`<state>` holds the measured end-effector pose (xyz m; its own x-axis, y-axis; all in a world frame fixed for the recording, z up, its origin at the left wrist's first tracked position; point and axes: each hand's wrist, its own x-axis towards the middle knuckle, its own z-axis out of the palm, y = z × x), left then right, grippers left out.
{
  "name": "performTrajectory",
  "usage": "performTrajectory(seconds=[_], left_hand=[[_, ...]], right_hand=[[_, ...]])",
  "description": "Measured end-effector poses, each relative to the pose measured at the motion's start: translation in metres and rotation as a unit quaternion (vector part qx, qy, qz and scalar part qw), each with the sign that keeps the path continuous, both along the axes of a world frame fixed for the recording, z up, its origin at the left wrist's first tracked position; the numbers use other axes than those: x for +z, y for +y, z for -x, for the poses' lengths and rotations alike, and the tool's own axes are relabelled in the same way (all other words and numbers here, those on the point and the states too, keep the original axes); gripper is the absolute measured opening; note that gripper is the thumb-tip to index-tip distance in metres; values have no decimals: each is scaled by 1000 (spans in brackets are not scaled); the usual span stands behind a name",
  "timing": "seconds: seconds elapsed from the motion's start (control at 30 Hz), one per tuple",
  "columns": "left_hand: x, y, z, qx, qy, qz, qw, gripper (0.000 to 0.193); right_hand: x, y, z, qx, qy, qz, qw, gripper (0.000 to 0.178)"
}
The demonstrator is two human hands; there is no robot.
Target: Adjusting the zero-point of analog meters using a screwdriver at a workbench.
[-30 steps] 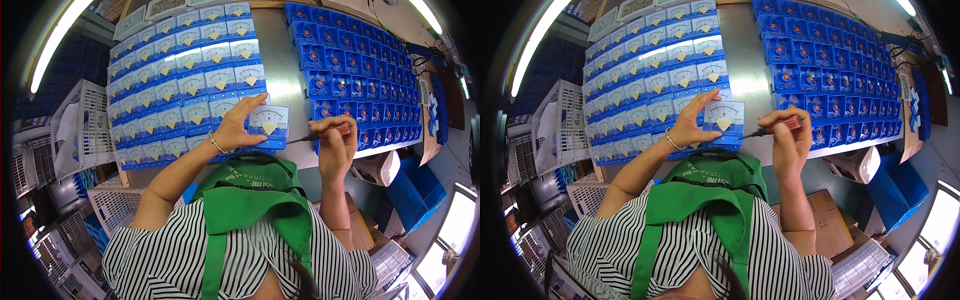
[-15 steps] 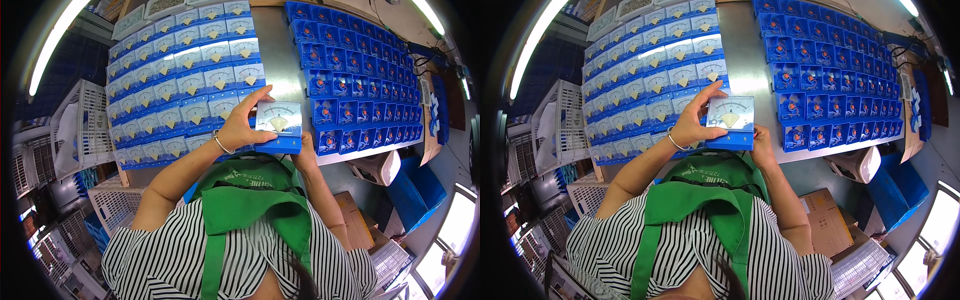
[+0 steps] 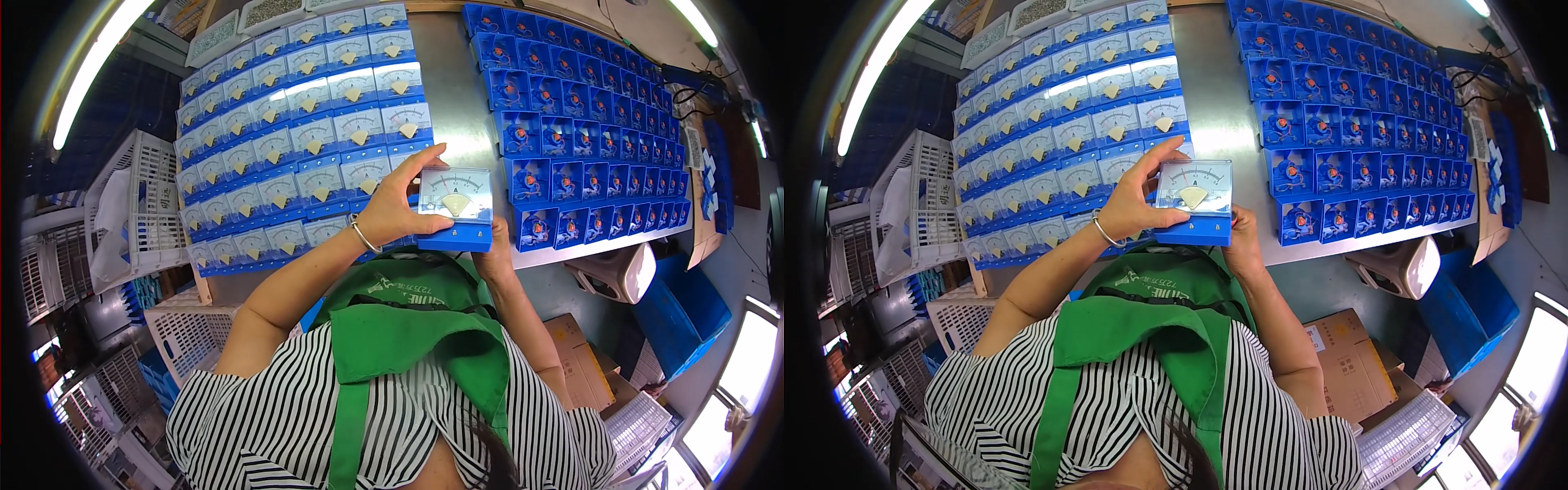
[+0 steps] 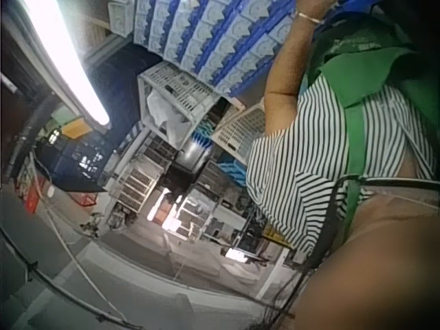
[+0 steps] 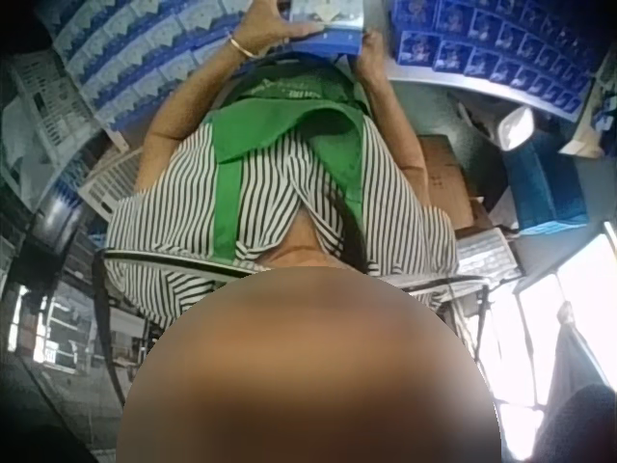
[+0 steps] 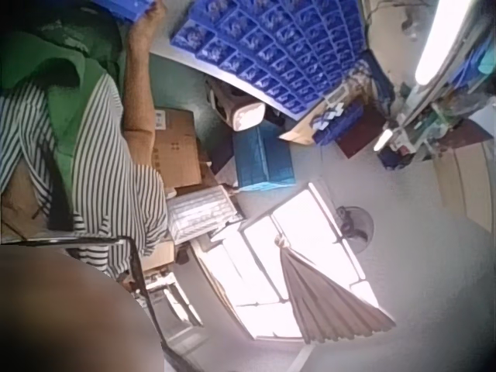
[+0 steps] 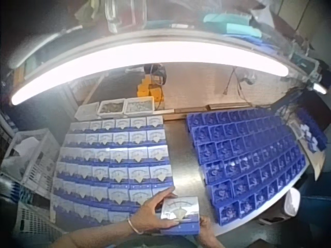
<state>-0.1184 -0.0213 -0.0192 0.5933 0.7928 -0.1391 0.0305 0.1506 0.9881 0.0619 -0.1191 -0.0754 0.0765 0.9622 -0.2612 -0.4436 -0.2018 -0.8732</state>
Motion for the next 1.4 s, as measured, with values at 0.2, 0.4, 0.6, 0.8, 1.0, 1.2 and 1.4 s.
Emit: performTrajectory(seconds=[0.2,0.4,0.6,0.8,1.0,1.2,1.4], left_hand=[[-2,-2,0,1,12,-12,1000,98],[-4,4,-6,-1,7,-18,1000,98],[-26,18,1,25,15,-47,998,99],[-77,12,3,67,158,-237,956,92],[-91,-51,20,-110,343,-396,845,90],[-90,-50,17,-79,375,-390,837,88],[-86,-40,19,-55,322,-396,858,85]], right_hand=[[-1,-2,0,2,5,2,1000,8],[-9,1,-6,-8,-15,7,1000,10],[23,18,-30,-16,130,132,983,19],[10,111,-49,74,-103,102,987,19],[-38,206,-36,118,-704,-83,695,17],[-9,182,-18,95,-650,-76,750,22],[8,75,-30,105,-473,-7,875,17]])
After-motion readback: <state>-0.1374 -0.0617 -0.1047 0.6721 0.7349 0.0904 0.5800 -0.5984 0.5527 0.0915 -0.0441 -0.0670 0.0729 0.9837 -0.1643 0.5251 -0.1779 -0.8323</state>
